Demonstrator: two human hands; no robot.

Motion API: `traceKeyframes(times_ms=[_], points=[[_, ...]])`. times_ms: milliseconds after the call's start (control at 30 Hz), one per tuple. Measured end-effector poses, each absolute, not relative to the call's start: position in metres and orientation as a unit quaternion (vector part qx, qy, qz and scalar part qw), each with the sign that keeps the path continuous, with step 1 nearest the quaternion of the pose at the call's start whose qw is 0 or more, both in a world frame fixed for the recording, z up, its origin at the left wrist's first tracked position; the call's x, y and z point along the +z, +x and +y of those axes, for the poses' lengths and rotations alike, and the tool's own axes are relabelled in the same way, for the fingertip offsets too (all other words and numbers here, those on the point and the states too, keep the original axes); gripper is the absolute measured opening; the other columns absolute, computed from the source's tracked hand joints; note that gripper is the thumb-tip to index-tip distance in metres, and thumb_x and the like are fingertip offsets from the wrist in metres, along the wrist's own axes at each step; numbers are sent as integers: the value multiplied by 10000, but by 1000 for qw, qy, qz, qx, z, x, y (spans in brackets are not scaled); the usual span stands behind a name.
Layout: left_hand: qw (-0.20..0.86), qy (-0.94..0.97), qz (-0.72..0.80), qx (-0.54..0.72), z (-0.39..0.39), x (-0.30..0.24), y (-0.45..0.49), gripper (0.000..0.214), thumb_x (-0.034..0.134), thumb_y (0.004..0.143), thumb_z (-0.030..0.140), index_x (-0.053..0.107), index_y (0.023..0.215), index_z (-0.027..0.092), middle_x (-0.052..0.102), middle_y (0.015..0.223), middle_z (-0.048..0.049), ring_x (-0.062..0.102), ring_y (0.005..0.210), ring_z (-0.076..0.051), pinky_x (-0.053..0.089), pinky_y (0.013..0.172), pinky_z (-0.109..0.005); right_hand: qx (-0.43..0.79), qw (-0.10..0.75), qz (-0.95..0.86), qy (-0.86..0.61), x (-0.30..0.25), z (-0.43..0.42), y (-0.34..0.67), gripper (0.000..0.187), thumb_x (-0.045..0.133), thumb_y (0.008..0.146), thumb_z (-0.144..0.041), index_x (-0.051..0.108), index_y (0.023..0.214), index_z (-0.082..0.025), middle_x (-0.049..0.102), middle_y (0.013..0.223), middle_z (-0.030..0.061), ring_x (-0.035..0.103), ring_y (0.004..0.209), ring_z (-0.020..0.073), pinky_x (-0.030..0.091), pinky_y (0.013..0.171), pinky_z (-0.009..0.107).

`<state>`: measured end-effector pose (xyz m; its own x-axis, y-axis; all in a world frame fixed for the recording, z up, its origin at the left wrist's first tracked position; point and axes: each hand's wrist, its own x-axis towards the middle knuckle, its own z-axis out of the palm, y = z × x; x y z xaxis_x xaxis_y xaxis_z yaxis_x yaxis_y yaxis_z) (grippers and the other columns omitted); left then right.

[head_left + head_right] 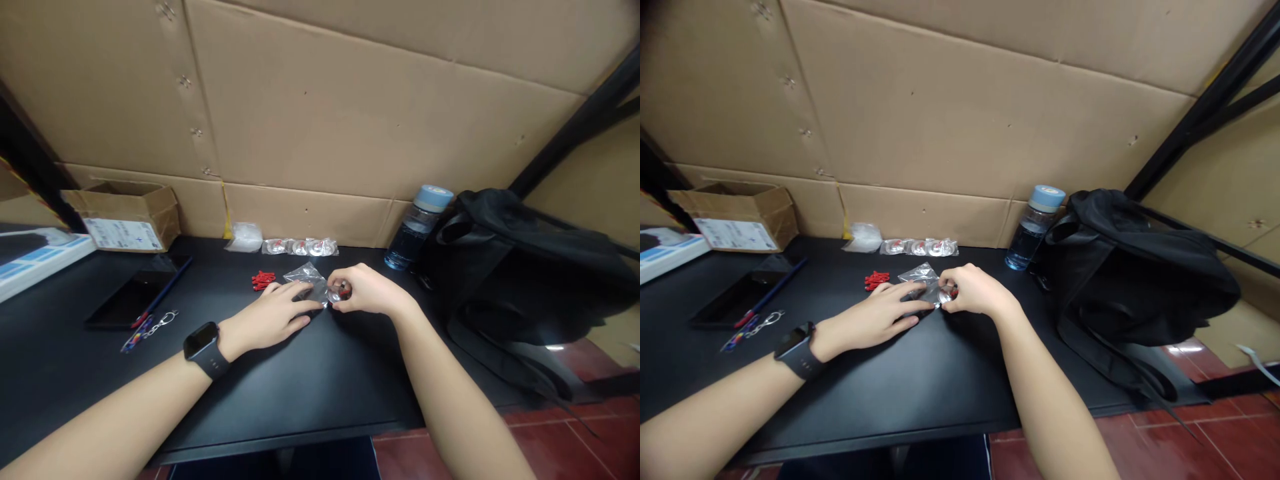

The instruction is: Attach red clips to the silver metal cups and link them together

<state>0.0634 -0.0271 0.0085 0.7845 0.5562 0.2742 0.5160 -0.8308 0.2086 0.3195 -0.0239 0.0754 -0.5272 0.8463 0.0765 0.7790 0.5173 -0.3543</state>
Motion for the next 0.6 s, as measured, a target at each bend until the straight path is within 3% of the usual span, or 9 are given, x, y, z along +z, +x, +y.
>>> traceKeyframes(times_ms=[167,333,600], points=[[66,940,291,166,-26,3,62,391,495,1032,355,565,1414,408,441,1576,-75,447,1415,-323,374,1105,-511,108,104,-861,-485,65,-24,312,234,813,686,-201,745,907,-235,745,804,13,666,720,177,429,636,238],[66,936,300,171,-26,0,60,400,498,1031,383,561,1424,418,457,1570,-71,459,1408,-340,392,1104,-528,89,95,-865,-485,57,-20,305,84,797,774,-285,777,833,-230,746,775,35,672,698,190,433,638,265],[83,935,299,171,-25,0,58,399,517,1022,374,571,1413,433,459,1575,-38,443,1424,-332,380,1124,-529,131,104,-884,-436,60,-18,312,264,755,776,-124,795,1011,-238,775,921,39,698,801,191,478,728,258]])
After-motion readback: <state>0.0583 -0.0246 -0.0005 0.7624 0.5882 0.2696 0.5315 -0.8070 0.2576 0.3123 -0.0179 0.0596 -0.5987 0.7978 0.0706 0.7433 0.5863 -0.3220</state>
